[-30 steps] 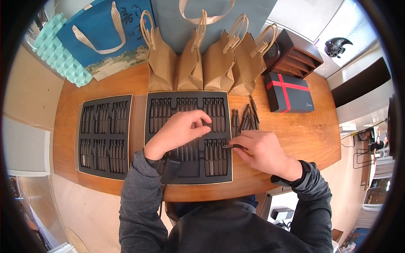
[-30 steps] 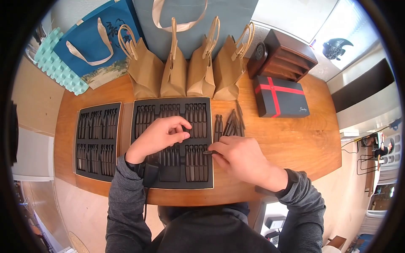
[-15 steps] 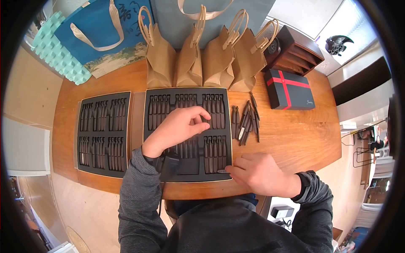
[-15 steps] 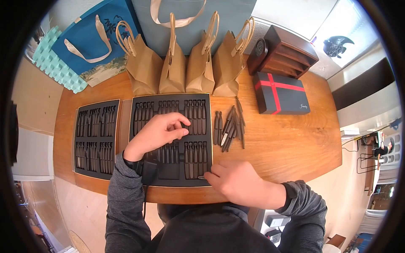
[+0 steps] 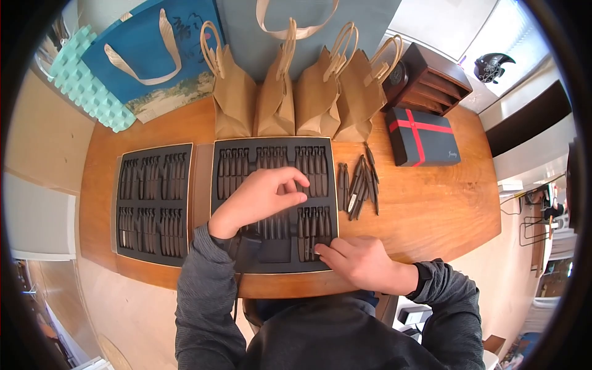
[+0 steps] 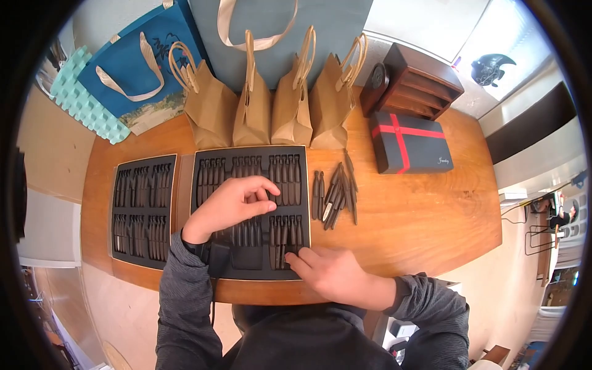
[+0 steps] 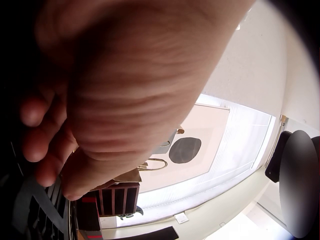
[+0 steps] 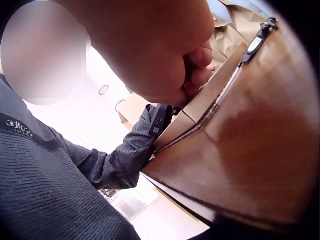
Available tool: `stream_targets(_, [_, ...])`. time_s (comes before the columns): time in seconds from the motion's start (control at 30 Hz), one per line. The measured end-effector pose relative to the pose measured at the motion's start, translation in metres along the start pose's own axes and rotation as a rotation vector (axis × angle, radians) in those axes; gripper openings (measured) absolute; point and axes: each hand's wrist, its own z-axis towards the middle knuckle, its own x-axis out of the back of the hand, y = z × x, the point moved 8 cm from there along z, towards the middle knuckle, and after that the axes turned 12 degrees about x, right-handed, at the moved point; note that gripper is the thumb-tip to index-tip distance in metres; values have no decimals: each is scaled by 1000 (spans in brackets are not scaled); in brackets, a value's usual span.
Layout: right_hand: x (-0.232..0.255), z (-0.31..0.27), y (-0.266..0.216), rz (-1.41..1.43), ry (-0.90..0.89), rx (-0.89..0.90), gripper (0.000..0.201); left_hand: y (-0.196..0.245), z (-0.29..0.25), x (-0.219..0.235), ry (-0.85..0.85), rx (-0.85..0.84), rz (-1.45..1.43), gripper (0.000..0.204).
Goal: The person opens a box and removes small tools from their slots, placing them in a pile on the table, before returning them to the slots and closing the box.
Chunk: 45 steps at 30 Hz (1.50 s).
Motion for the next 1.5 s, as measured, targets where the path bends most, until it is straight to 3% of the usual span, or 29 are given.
stream_targets(0.07, [-4, 4, 1, -11, 2, 9, 26, 5, -2, 0, -18, 12, 23, 22])
stream_targets(0.17, [-4, 8, 8, -22, 62, -60, 23, 20, -7, -3, -45, -233, 120, 18])
stream_targets(0.3, [-4, 7, 15, 14, 83, -136, 17, 23, -14, -12, -169, -338, 248, 27])
stream_targets(0.33, [-4, 6, 16, 35, 94, -156, 16, 23, -16, -15, -215, -337, 311, 36])
stream_targets(0.57, [-3, 6, 31, 202, 220, -286, 14, 30, -23, -19, -298, -200, 397, 45])
stream_targets(0.77, [16, 12, 39, 267, 231, -272, 14, 24, -16, -17, -187, -393, 345, 29])
stream_targets(0.9, [30, 7, 42, 206, 76, -200, 18, 24, -17, -16, -222, -375, 361, 21])
stream_targets(1.1, [28, 6, 43, 190, 44, -190, 16, 27, -18, -17, -214, -340, 362, 21])
stream_targets(1.2, [25, 12, 36, 131, -67, -76, 19, 22, -14, -16, -202, -354, 303, 19])
stream_targets(1.4, [14, 14, 30, 23, -212, 26, 43, 16, -11, -12, -211, -223, 150, 18])
stream_targets(1.5, [12, 21, 24, -8, -295, 92, 47, 13, -9, -12, -215, -188, 114, 18])
